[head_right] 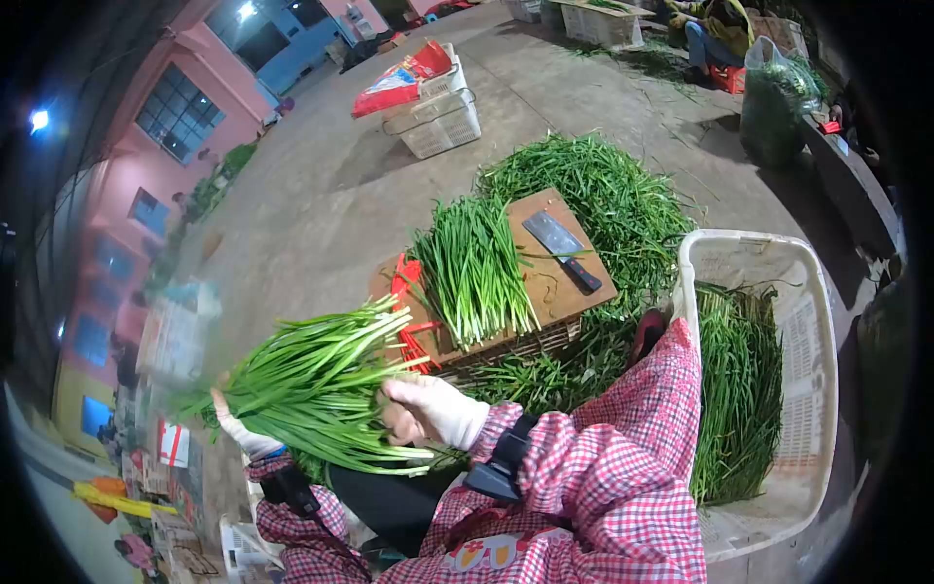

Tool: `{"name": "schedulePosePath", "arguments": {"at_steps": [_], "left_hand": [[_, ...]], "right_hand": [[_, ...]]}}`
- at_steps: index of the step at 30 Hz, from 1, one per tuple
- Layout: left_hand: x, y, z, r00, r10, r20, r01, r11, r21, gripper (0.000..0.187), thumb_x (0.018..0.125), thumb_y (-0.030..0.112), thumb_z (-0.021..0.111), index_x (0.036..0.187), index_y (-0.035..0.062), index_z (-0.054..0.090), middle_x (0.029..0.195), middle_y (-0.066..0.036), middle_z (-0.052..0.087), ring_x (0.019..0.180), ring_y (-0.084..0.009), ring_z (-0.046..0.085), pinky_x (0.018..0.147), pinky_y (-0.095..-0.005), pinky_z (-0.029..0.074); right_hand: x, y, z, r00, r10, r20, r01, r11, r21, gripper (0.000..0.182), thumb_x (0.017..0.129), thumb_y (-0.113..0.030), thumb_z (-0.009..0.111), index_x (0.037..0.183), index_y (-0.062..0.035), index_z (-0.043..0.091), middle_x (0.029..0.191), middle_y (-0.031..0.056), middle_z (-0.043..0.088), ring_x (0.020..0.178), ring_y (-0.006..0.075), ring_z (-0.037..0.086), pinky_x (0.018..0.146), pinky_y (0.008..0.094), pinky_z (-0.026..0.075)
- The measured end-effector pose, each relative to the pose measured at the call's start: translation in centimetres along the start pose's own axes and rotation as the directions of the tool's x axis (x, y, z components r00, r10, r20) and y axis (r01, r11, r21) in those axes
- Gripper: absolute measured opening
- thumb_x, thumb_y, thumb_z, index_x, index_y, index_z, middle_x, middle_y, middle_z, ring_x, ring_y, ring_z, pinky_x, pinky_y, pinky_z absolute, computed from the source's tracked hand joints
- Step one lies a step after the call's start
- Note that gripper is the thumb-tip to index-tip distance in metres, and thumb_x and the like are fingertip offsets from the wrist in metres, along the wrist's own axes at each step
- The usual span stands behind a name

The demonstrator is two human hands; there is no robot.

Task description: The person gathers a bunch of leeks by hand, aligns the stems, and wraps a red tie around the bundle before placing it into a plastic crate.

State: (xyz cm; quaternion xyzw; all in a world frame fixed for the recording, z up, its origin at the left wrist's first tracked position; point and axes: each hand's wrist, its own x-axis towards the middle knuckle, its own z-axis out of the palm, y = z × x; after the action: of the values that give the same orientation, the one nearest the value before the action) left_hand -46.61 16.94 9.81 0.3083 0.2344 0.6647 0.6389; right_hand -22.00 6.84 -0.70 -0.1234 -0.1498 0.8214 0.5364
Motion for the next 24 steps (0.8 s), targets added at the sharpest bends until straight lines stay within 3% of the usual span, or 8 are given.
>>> {"name": "schedulePosePath", "arguments": {"at_steps": [4, 6, 8, 9, 11, 13, 15, 24], "left_hand": [[-0.2, 0.8, 1.0, 0.995, -0.085, -0.043, 0.088, 0.994, 0.064, 0.048, 0.09, 0.052, 0.051, 0.111, 0.0093, 0.062, 0.115, -0.016, 0.062, 0.101, -0.033, 0.06, 0.088, -0.0515, 0.05], [1.8, 1.6, -2.3, 0.997, -0.07, -0.025, 0.072, 0.996, 0.059, 0.05, 0.09, 0.052, 0.05, 0.113, 0.0088, 0.061, 0.116, -0.017, 0.061, 0.101, -0.0337, 0.06, 0.088, -0.0516, 0.05], [2.0, 2.2, -3.2, 0.996, -0.094, -0.014, 0.094, 0.991, 0.095, 0.052, 0.091, 0.053, 0.048, 0.115, 0.008, 0.059, 0.116, -0.018, 0.061, 0.099, -0.0349, 0.061, 0.087, -0.052, 0.05], [1.8, 2.3, -3.0, 0.995, -0.094, -0.015, 0.095, 0.991, 0.096, 0.052, 0.091, 0.053, 0.048, 0.115, 0.008, 0.059, 0.116, -0.018, 0.061, 0.099, -0.0349, 0.061, 0.087, -0.052, 0.05], [1.7, 2.4, -2.4, 0.994, -0.056, 0.095, 0.039, 0.984, 0.172, 0.052, 0.092, 0.054, 0.047, 0.115, 0.008, 0.059, 0.115, -0.018, 0.061, 0.099, -0.0343, 0.061, 0.087, -0.0522, 0.05], [1.3, 2.3, -1.7, 0.994, -0.051, 0.095, 0.038, 0.99, 0.137, 0.049, 0.093, 0.052, 0.046, 0.112, 0.0096, 0.06, 0.113, -0.016, 0.063, 0.098, -0.0332, 0.062, 0.085, -0.0512, 0.051], [1.1, 2.7, -1.5, 0.996, -0.035, 0.083, 0.019, 0.983, 0.181, 0.044, 0.094, 0.049, 0.046, 0.109, 0.0113, 0.062, 0.11, -0.015, 0.064, 0.097, -0.0315, 0.063, 0.084, -0.0496, 0.052], [1.2, 2.8, -0.8, 0.998, -0.023, 0.058, 0.012, 0.985, 0.174, 0.034, 0.094, 0.042, 0.051, 0.099, 0.0104, 0.061, 0.104, -0.011, 0.064, 0.094, -0.026, 0.061, 0.083, -0.045, 0.052]], "right_hand": [[-6.0, -1.9, -2.5, 0.917, 0.194, 0.349, -0.048, 0.922, -0.385, 0.037, 0.096, -0.031, 0.053, 0.074, -0.0015, 0.058, 0.063, 0.0091, 0.061, 0.059, 0.0198, 0.059, 0.063, 0.0308, 0.05], [-8.7, -3.4, -4.3, 0.859, 0.452, 0.24, -0.181, 0.708, -0.682, 0.028, 0.094, -0.027, 0.057, 0.081, -0.0025, 0.061, 0.068, 0.0047, 0.063, 0.06, 0.012, 0.06, 0.058, 0.0258, 0.048], [-9.9, -4.4, -7.1, 0.773, 0.621, -0.126, -0.243, 0.108, -0.964, 0.026, 0.09, -0.028, 0.059, 0.088, -0.0027, 0.063, 0.075, 0.0068, 0.066, 0.068, 0.015, 0.065, 0.064, 0.0298, 0.051], [-11.1, -4.6, -6.7, 0.868, 0.397, -0.299, -0.069, -0.499, -0.864, 0.034, 0.086, -0.036, 0.061, 0.095, -0.0039, 0.066, 0.081, 0.0133, 0.068, 0.077, 0.0262, 0.067, 0.07, 0.038, 0.052], [-11.6, -6.0, -6.5, 0.81, 0.211, -0.548, -0.224, -0.751, -0.621, 0.045, 0.081, -0.043, 0.062, 0.112, -0.0103, 0.063, 0.086, 0.0182, 0.067, 0.085, 0.0351, 0.065, 0.073, 0.0445, 0.05], [-10.9, -6.2, -6.0, 0.951, -0.055, -0.304, -0.29, -0.5, -0.816, 0.056, 0.081, -0.046, 0.063, 0.126, -0.0149, 0.053, 0.079, 0.0177, 0.066, 0.078, 0.0354, 0.065, 0.068, 0.0454, 0.05], [-9.5, -6.0, -4.2, 0.925, -0.378, 0.04, -0.162, -0.487, -0.858, 0.067, 0.079, -0.051, 0.064, 0.132, -0.0156, 0.045, 0.064, 0.0149, 0.061, 0.06, 0.0366, 0.061, 0.055, 0.0451, 0.048], [-4.1, -3.5, -4.1, 0.964, -0.194, 0.181, 0.067, -0.482, -0.873, 0.023, 0.087, -0.036, 0.058, 0.091, -0.0141, 0.065, 0.06, 0.0136, 0.058, 0.057, 0.0346, 0.06, 0.053, 0.0443, 0.047]]}}
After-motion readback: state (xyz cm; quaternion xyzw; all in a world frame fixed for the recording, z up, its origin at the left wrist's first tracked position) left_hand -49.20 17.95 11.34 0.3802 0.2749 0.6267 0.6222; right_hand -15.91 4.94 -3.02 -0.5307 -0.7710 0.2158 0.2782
